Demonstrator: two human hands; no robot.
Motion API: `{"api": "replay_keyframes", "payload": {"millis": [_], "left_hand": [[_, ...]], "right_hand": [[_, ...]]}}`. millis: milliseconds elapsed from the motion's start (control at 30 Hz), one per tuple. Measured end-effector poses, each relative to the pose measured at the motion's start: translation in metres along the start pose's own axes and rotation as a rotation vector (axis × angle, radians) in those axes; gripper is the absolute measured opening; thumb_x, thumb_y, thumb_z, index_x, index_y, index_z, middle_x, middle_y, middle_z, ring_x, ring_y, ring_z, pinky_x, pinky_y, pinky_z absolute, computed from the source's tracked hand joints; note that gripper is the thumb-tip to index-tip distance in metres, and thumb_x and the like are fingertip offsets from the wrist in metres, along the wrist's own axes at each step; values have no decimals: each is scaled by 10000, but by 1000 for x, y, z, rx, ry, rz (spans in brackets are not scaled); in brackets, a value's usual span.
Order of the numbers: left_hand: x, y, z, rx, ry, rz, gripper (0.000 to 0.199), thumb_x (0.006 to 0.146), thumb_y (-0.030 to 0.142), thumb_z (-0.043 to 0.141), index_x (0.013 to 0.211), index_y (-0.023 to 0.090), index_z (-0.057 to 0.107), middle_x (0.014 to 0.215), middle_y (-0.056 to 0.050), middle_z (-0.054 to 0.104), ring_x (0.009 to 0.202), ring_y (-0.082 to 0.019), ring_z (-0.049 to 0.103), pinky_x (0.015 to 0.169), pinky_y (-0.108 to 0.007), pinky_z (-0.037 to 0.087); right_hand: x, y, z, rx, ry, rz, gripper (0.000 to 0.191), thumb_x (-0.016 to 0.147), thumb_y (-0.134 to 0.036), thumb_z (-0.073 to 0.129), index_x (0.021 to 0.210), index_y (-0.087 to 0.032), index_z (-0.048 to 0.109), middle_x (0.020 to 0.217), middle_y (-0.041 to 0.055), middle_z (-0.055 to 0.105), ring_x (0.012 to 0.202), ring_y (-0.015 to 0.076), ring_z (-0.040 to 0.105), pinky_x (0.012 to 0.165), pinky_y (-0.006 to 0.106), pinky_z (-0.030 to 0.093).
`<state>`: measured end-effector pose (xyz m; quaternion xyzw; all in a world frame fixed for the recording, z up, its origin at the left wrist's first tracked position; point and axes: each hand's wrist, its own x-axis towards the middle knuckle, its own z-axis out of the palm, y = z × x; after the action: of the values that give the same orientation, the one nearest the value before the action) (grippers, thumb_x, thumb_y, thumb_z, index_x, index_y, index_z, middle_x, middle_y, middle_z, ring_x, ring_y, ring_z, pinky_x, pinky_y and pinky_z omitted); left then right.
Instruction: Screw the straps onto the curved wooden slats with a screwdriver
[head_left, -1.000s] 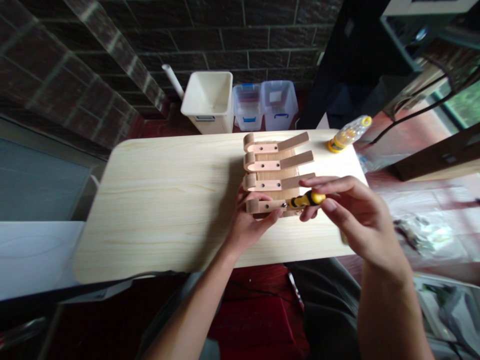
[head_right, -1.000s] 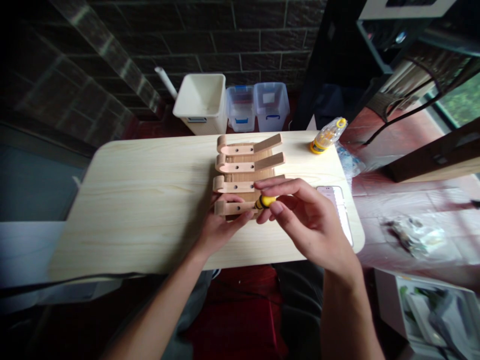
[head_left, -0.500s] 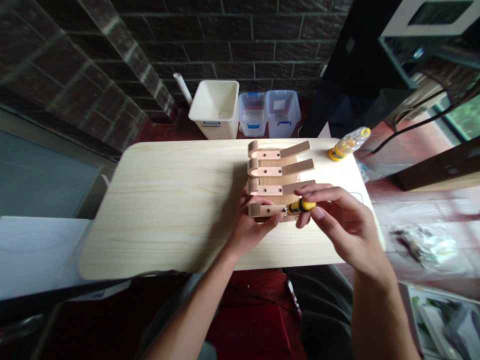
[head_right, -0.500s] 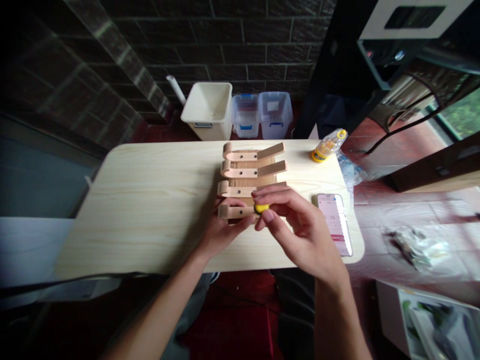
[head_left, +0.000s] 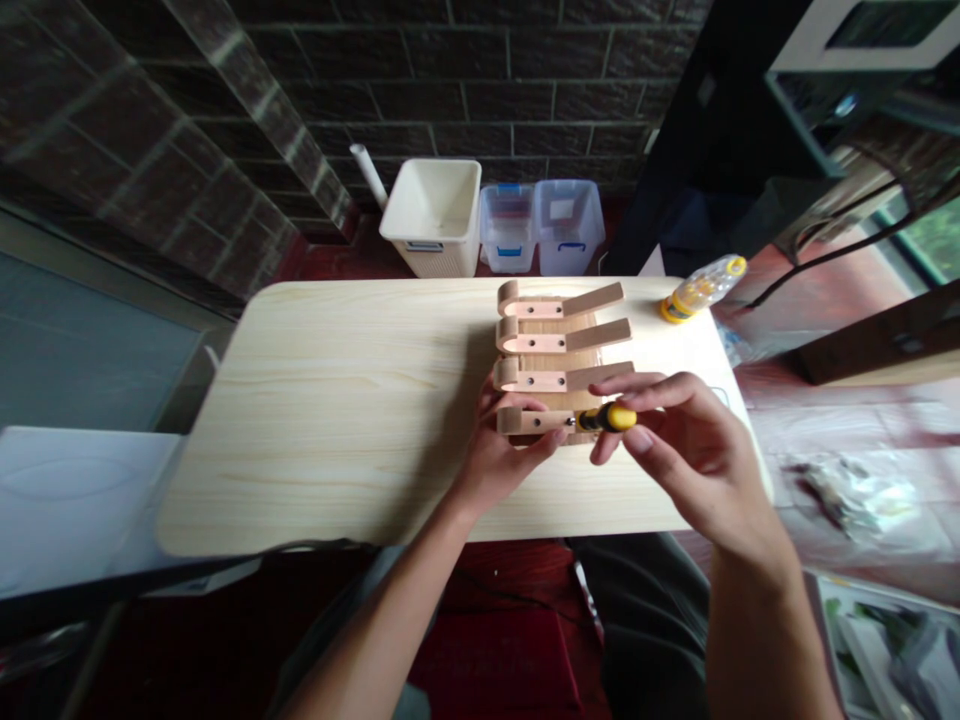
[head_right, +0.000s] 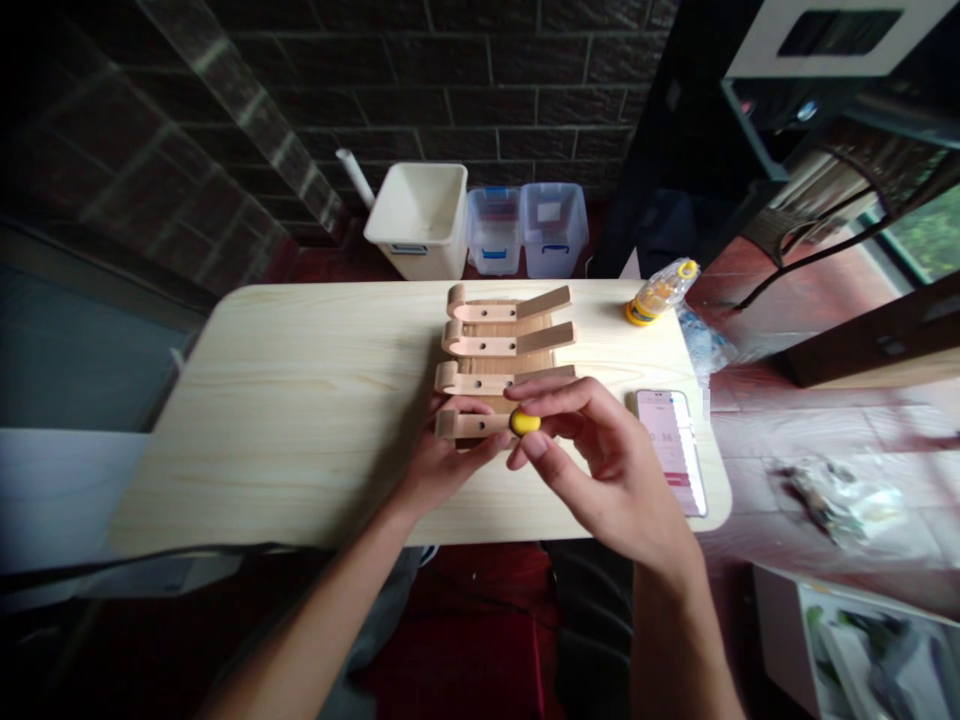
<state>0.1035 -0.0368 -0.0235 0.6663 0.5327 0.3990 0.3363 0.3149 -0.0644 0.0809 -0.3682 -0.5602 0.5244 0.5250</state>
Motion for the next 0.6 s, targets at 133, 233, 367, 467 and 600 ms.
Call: {"api": "replay_keyframes", "payload": {"millis": [133, 233, 367, 467, 600], "left_hand": [[1, 3, -2, 4, -32, -37, 304, 842, 497, 873, 957, 253, 733, 1097, -84, 768, 1309, -348, 626, 1116, -520, 539], [1, 3, -2, -16, -54, -53, 287, 852, 481, 865, 961, 248, 738, 1086, -82, 777, 1252, -337, 654, 1114, -520, 537], [1, 2, -1, -5, -39, -43, 295, 844, 480, 872, 971, 246, 745, 1057, -77, 767, 1078, -295, 682, 1080, -503, 550], [0, 0, 0, 21, -3, -4, 298, 843, 482, 871, 969, 244, 743, 1057, -78, 750, 1020, -278, 672, 1060, -491, 553], [0, 0, 0, 17, -9, -6, 306, 843, 492, 871, 955, 240, 738, 1030, -77, 742, 991, -271, 675, 1048, -483, 555]], "right_hand": [[-2, -5, 2, -34, 6, 7, 139, 1035, -154, 724, 1128, -257, 733, 1377, 70, 720, 807, 139, 786, 808, 345, 685], [-3, -7, 2, -57, 6, 22, 162, 1040, -161, 721, 1162, -268, 722, 1315, 71, 756, 830, 154, 787, 808, 342, 678], [-4, -6, -3, -113, 7, 6, 159, 1053, -172, 703, 1174, -273, 729, 1301, 68, 762, 833, 148, 786, 837, 337, 670], [-4, -4, -6, -131, 20, -2, 147, 1057, -179, 698, 1169, -269, 726, 1312, 74, 757, 832, 153, 791, 841, 346, 669], [-1, -2, -4, -101, 26, -7, 155, 1030, -161, 731, 1145, -266, 724, 1248, 53, 736, 807, 144, 778, 785, 329, 676]]}}
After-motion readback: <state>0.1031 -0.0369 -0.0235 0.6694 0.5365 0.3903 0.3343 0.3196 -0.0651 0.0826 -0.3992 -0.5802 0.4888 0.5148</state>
